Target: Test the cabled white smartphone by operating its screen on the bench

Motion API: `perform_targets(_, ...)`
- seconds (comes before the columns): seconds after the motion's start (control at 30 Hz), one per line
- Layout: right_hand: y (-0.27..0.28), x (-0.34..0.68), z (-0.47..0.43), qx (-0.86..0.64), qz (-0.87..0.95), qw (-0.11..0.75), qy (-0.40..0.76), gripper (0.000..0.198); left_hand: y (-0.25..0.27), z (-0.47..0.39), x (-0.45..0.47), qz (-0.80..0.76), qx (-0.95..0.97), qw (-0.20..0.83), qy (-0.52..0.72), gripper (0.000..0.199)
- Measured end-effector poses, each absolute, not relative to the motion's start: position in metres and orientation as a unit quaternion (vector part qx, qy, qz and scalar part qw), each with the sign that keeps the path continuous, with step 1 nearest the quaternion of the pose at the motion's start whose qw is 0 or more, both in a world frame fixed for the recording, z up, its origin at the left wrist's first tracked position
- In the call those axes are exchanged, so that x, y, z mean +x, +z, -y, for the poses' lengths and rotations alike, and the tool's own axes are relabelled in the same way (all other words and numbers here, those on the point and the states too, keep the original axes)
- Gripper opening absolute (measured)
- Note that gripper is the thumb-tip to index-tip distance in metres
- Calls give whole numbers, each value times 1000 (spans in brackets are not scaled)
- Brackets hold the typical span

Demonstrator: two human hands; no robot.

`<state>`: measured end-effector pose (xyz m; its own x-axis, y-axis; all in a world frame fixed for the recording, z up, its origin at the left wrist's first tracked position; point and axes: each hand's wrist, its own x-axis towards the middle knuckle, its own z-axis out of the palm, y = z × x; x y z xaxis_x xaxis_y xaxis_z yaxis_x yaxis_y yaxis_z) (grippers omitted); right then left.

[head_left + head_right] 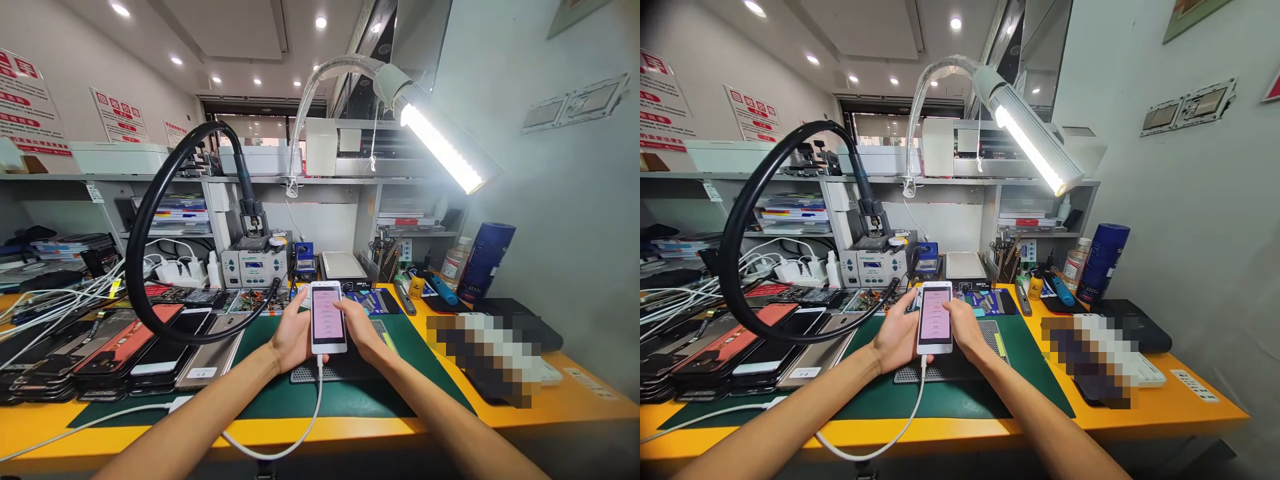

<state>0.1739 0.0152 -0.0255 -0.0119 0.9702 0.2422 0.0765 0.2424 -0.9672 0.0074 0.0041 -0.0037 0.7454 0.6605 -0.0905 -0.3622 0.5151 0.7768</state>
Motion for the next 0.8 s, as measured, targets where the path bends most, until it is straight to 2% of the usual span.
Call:
perform_targets(0.37, -14, 173, -7, -442, 596, 537, 402, 31, 0, -1, 8, -213, 400, 833, 319, 81)
perform_targets(0.8, -10, 173, -3, -426, 597, 527, 429, 20, -2, -2, 7, -194, 411, 833, 317, 78)
